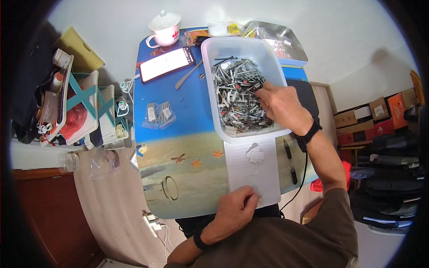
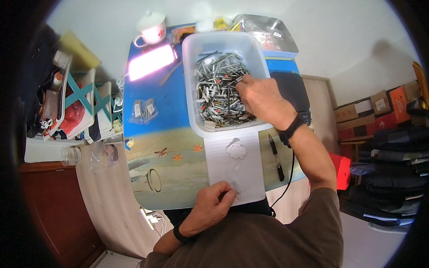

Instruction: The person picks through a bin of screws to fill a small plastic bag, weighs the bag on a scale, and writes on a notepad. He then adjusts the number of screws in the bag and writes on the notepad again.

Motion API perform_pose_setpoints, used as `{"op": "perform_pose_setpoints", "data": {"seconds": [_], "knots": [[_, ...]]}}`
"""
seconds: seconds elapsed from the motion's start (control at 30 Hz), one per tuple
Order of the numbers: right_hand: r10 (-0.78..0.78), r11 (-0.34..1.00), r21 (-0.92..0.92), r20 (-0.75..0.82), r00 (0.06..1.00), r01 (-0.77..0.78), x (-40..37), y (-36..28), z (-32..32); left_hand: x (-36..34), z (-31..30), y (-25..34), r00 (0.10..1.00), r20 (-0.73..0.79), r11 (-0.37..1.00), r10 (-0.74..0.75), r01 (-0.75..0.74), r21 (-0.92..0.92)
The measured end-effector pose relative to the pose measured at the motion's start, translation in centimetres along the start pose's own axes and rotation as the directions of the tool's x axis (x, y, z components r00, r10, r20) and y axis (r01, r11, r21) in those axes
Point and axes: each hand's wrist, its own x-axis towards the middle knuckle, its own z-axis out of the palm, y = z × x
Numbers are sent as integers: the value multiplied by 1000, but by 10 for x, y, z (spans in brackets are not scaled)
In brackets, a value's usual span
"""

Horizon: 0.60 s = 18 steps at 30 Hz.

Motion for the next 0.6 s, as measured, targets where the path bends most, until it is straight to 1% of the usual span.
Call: {"op": "perform_pose_setpoints", "data": {"seconds": [0.03,0.07,0.13,0.2,0.23,0.3,0.33,0.4,0.43,0.53,0.6], "knots": [[42,999,-5,-20,999,-42,1,6,3,0,0,0,999,14,999,-32,32,1],[85,996,-9,-41,996,-85,0,10,4,0,1,0,999,18,1000,-31,31,4],[85,996,-11,-54,995,-86,1,6,2,2,3,1,1000,8,999,-25,24,28],[90,992,100,-193,977,-72,1,-3,-3,3,5,0,1000,9,1000,-17,17,25],[90,992,100,-193,977,-71,-2,-2,-5,3,6,0,1000,7,1000,-12,11,22],[-31,948,314,-64,997,50,-8,2,-7,3,7,-3,1000,0,1000,-13,13,18],[-29,947,316,-64,997,48,-8,2,-6,4,7,-4,1000,-4,1000,-16,16,13],[-115,971,226,165,980,76,-8,0,-4,4,8,-2,1000,-7,1000,-29,29,-11],[-110,972,225,164,980,72,-7,-2,-3,4,9,0,999,-14,999,-38,37,-38],[-67,987,156,272,960,25,-2,-7,1,4,6,4,998,16,998,-57,57,-33],[-57,983,184,243,968,12,-2,-7,4,4,8,3,999,2,998,-47,47,-43]]}}
